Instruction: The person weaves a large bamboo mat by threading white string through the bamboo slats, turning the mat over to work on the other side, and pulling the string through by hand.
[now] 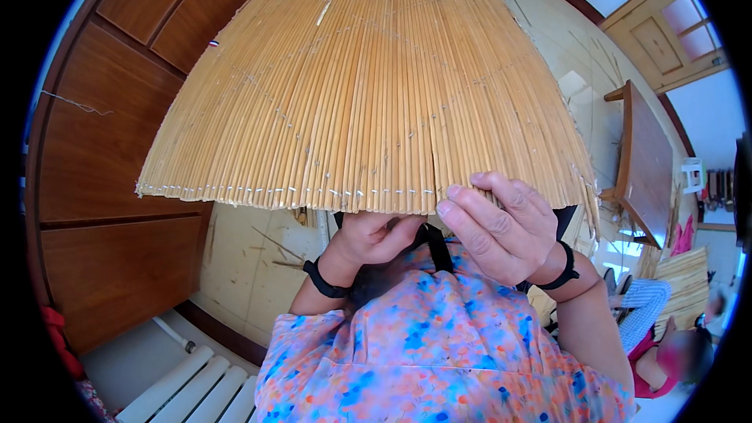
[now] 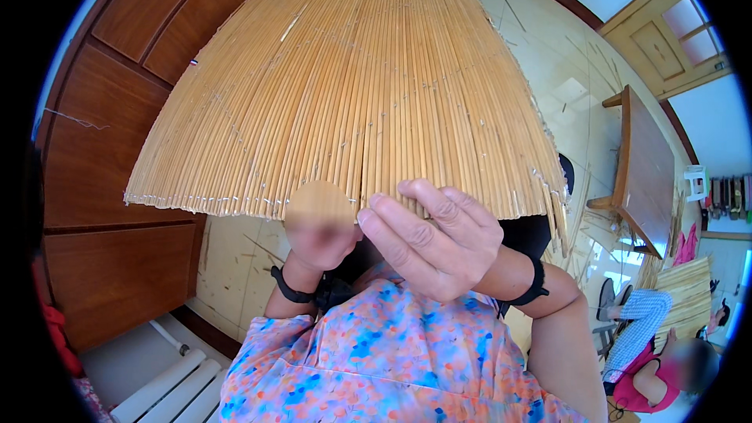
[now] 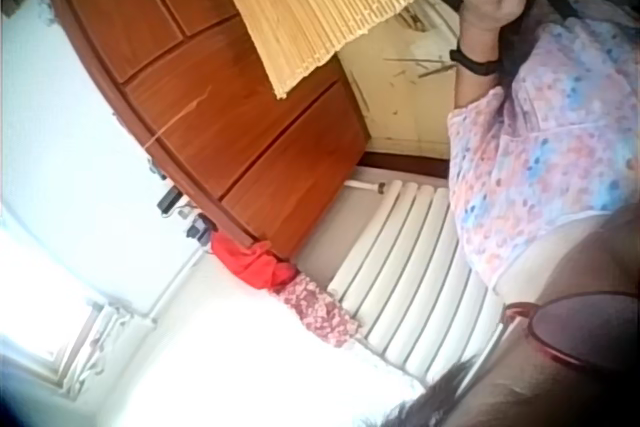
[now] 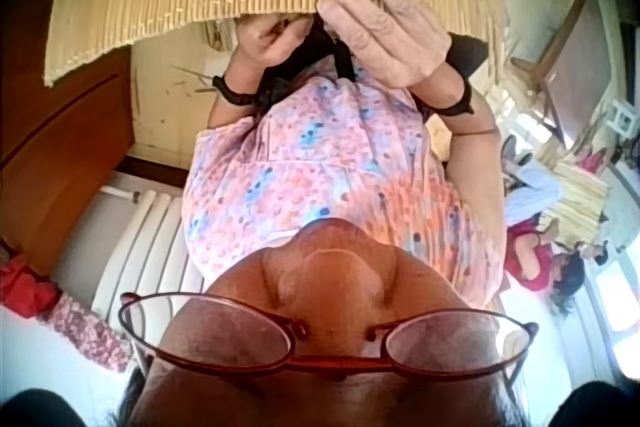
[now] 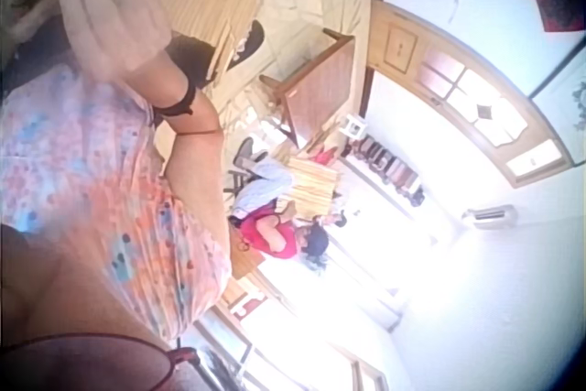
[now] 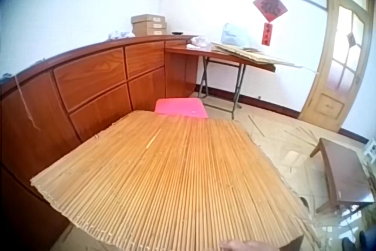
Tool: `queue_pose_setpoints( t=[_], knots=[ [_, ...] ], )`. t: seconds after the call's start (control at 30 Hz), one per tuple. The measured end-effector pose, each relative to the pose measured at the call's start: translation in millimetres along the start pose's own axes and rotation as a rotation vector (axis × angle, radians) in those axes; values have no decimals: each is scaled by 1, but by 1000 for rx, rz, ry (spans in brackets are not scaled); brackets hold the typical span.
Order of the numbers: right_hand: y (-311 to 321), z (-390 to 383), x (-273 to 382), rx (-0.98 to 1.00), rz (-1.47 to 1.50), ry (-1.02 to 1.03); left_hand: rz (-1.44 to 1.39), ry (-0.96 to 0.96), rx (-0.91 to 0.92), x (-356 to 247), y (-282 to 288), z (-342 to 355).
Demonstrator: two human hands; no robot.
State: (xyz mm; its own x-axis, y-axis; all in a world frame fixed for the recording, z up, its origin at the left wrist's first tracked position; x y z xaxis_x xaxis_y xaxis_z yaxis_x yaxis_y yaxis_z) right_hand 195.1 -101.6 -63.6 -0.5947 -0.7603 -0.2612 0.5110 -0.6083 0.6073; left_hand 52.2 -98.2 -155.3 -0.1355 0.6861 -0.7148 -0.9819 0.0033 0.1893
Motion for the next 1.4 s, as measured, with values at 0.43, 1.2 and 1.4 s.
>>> queue_pose_setpoints(
  t=[0.43, 1.2, 1.4],
  knots=[
    [2, 3, -3, 2, -7, -9, -263, 29, 23, 0, 0, 9],
    [4, 0, -5, -25, 28, -6, -27, 61, -85, 2, 11, 1],
    [4, -2, -4, -21, 33, -17, -427, 367, -169, 29, 4, -11]
  ],
)
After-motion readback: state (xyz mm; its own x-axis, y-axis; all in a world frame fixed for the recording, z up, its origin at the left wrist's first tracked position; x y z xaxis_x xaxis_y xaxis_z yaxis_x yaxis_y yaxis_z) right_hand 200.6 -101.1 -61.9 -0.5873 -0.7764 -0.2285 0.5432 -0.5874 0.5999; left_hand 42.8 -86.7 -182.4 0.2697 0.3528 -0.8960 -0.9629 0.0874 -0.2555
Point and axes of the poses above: each hand's wrist, its own z-axis towards the middle knuckle, its own y-axis out of the back of the hand, x = y × z, the point moved 8 cm from there along z, towards the middle knuckle, and after that the axes turned 14 degrees about -z, right-handed, at the moved point
